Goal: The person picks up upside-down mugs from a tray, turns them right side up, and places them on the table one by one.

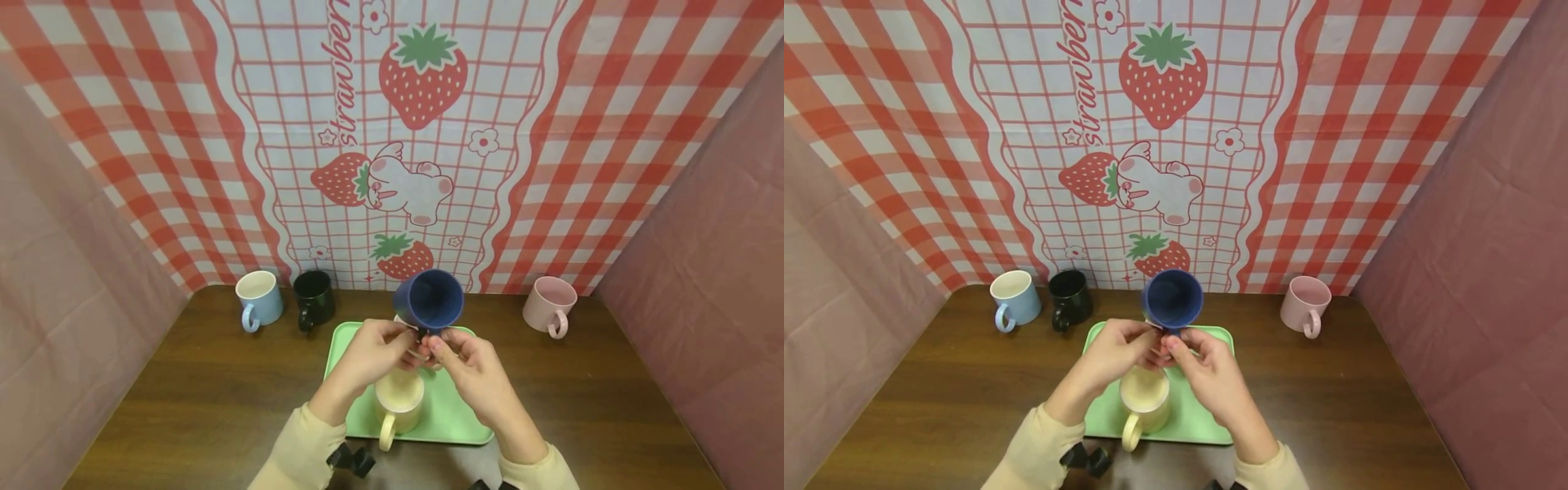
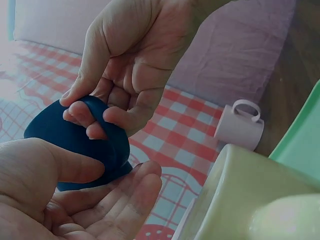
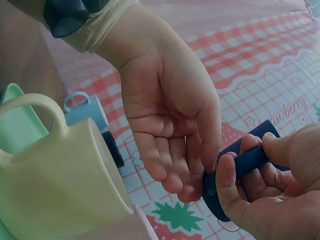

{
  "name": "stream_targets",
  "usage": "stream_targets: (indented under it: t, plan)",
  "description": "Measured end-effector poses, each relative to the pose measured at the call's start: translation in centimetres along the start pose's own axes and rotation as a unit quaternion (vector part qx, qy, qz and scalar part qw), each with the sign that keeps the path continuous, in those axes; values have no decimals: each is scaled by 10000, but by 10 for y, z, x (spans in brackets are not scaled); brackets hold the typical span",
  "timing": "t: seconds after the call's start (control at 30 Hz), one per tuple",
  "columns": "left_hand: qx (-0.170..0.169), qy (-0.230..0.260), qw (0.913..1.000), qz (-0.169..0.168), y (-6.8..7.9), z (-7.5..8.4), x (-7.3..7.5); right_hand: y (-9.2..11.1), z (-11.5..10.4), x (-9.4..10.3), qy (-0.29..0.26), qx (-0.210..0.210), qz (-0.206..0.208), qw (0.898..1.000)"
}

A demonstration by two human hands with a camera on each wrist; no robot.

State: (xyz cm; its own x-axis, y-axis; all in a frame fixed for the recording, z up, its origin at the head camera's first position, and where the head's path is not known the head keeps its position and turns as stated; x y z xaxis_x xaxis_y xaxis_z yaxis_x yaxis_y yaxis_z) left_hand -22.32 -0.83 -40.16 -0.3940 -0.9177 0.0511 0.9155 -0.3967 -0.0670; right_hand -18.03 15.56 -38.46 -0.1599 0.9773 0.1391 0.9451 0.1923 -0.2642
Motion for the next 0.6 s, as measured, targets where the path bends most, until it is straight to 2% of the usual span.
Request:
stream_targets:
  t: [0.3,0.6]
  plan:
    - [-288,-461,9983,185,1,5,4,0,0,7,-108,-44,100,9999]
    - [-643,-1200,9905,203,6,9,8,-2,1,16,-124,143,62,9998]
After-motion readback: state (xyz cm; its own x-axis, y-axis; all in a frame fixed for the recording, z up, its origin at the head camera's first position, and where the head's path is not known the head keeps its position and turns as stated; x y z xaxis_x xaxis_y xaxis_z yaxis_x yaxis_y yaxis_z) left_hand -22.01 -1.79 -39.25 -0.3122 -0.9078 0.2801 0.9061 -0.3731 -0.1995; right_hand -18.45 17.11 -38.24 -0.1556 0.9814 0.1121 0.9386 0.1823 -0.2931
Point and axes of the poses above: each hand's wrist, its own y-axis away from the middle knuckle, its own x-axis out of the back of the hand, z = x × y, the point moved 5 cm from there along -y, towards the middle knuckle, and after that the axes turned 2 degrees about y, right-handed, at the moved point
